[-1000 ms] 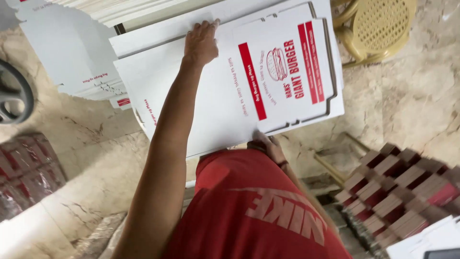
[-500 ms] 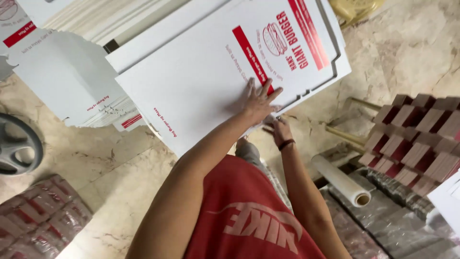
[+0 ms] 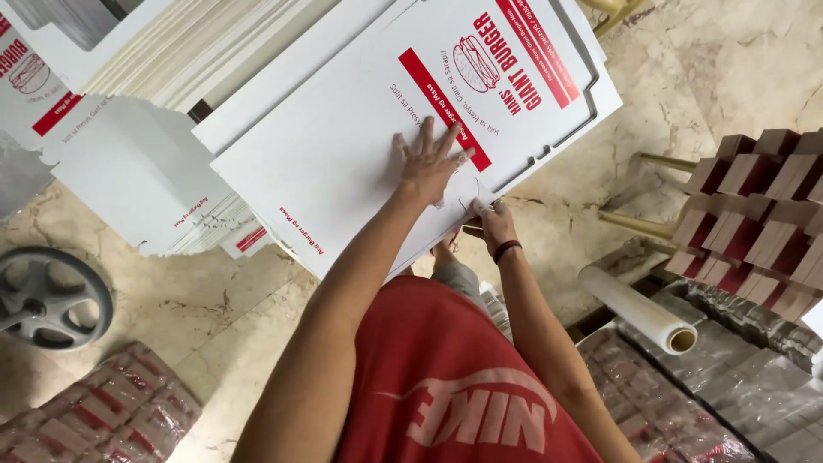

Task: The person folds flat cardboard boxes labeled 'GIANT BURGER' into their box shape. They repeatedly pick up the flat sheets, fold the sides, and stack the finished boxes. The person also handles a large stack of pre-folded box parts, lifting and rearranging them.

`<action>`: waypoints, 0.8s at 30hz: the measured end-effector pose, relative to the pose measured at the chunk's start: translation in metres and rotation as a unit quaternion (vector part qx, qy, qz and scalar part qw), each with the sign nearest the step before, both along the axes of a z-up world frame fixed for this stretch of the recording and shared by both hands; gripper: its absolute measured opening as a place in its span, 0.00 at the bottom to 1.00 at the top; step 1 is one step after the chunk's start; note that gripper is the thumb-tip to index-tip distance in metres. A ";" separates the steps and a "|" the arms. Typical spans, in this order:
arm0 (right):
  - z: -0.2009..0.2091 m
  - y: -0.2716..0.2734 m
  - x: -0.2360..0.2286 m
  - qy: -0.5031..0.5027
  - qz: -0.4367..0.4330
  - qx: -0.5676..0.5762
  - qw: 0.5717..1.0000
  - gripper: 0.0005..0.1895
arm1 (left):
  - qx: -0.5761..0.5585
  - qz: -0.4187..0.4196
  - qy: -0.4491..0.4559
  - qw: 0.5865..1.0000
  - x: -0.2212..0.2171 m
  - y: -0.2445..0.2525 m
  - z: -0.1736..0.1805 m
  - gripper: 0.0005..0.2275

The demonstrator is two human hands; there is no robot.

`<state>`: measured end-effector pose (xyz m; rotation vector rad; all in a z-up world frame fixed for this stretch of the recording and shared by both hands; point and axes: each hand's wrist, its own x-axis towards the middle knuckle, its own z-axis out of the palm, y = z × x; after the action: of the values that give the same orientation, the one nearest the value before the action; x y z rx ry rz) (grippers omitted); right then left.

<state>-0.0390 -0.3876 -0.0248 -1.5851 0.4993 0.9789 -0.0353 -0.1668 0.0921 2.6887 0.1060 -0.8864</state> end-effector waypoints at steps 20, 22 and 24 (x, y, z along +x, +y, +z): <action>0.046 0.005 0.027 -0.051 0.167 -0.048 0.984 0.34 | 0.043 0.080 0.019 0.996 0.019 -0.051 -0.008 0.45; 0.042 0.006 0.022 -0.129 0.204 -0.078 0.967 0.28 | 0.047 0.082 0.030 0.995 0.023 -0.052 0.006 0.46; 0.043 0.011 0.027 -0.211 0.236 -0.108 0.942 0.29 | 0.050 0.083 0.037 0.995 0.030 -0.050 0.003 0.46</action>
<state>-0.0125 -0.3762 0.0179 -2.1052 -0.0858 0.9114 -0.0057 -0.2167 0.0948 2.6902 0.3931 -0.9520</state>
